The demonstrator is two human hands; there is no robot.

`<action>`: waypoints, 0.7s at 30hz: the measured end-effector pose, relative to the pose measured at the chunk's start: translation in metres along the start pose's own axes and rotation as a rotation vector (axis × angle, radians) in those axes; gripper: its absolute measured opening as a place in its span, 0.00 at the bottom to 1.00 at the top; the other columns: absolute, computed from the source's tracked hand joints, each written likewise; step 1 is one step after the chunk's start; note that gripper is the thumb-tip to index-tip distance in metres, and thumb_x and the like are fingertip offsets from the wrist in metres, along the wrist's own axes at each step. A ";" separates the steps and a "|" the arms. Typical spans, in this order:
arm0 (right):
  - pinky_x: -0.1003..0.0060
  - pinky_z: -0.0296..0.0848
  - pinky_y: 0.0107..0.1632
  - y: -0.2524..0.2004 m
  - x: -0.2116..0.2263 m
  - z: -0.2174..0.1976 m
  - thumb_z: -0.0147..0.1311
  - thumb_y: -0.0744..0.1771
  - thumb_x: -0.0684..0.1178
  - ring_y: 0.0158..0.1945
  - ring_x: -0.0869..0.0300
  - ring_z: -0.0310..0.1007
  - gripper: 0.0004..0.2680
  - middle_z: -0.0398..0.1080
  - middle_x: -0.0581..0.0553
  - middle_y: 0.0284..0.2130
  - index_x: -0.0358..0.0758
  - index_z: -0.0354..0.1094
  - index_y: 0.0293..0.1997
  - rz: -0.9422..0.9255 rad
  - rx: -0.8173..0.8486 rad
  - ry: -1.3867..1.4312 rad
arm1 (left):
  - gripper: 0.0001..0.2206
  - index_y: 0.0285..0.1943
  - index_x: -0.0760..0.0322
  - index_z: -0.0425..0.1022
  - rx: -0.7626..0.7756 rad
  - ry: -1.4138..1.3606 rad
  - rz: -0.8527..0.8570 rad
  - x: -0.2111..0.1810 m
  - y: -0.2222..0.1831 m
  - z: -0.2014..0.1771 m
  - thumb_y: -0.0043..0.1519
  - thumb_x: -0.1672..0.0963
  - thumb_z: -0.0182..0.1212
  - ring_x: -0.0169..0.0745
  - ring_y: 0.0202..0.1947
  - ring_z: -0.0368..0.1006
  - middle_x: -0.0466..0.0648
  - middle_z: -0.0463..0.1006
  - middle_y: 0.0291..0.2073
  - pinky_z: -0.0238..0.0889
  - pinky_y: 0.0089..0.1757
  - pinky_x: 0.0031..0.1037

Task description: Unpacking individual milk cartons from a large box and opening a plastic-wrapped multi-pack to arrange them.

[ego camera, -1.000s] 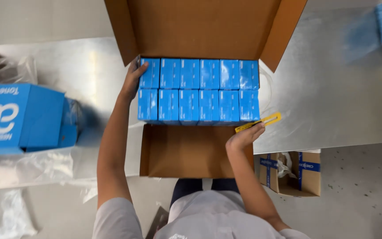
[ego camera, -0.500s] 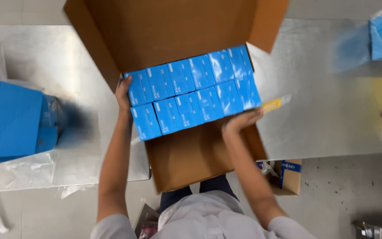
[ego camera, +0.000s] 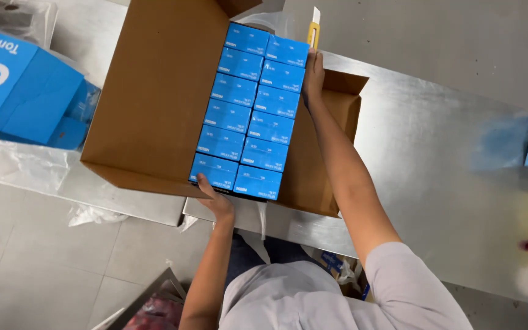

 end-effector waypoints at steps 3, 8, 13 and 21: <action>0.64 0.73 0.41 -0.013 0.026 -0.016 0.37 0.73 0.69 0.38 0.61 0.71 0.21 0.71 0.44 0.36 0.39 0.64 0.55 -0.010 0.019 -0.014 | 0.24 0.67 0.81 0.60 -0.031 0.047 0.079 0.003 0.000 -0.002 0.73 0.51 0.50 0.45 0.60 0.64 0.57 0.67 0.62 0.57 0.61 0.32; 0.65 0.69 0.35 -0.135 0.129 -0.108 0.38 0.74 0.60 0.34 0.58 0.72 0.15 0.72 0.42 0.34 0.40 0.62 0.58 0.128 0.175 0.376 | 0.23 0.68 0.80 0.59 0.007 0.070 0.058 0.003 0.003 -0.010 0.73 0.53 0.50 0.45 0.61 0.64 0.57 0.67 0.63 0.56 0.62 0.32; 0.64 0.74 0.48 -0.305 0.127 -0.196 0.44 0.71 0.44 0.47 0.60 0.72 0.19 0.71 0.43 0.52 0.35 0.52 0.74 0.522 0.101 0.603 | 0.24 0.69 0.79 0.60 0.139 0.093 -0.032 -0.007 0.008 -0.016 0.73 0.53 0.53 0.46 0.61 0.62 0.59 0.66 0.64 0.53 0.63 0.35; 0.59 0.71 0.58 -0.514 0.152 -0.217 0.46 0.69 0.45 0.52 0.55 0.74 0.21 0.73 0.39 0.56 0.36 0.52 0.73 0.729 0.418 0.166 | 0.36 0.79 0.76 0.38 0.703 0.242 0.149 0.005 0.020 -0.119 0.73 0.46 0.46 0.59 0.78 0.38 0.62 0.42 0.77 0.29 0.71 0.45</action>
Point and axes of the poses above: each hand's wrist, its own y-axis towards the middle knuckle, its own z-axis out of the palm, x = y × z, the point moved 3 cm from there along y, towards the middle knuckle
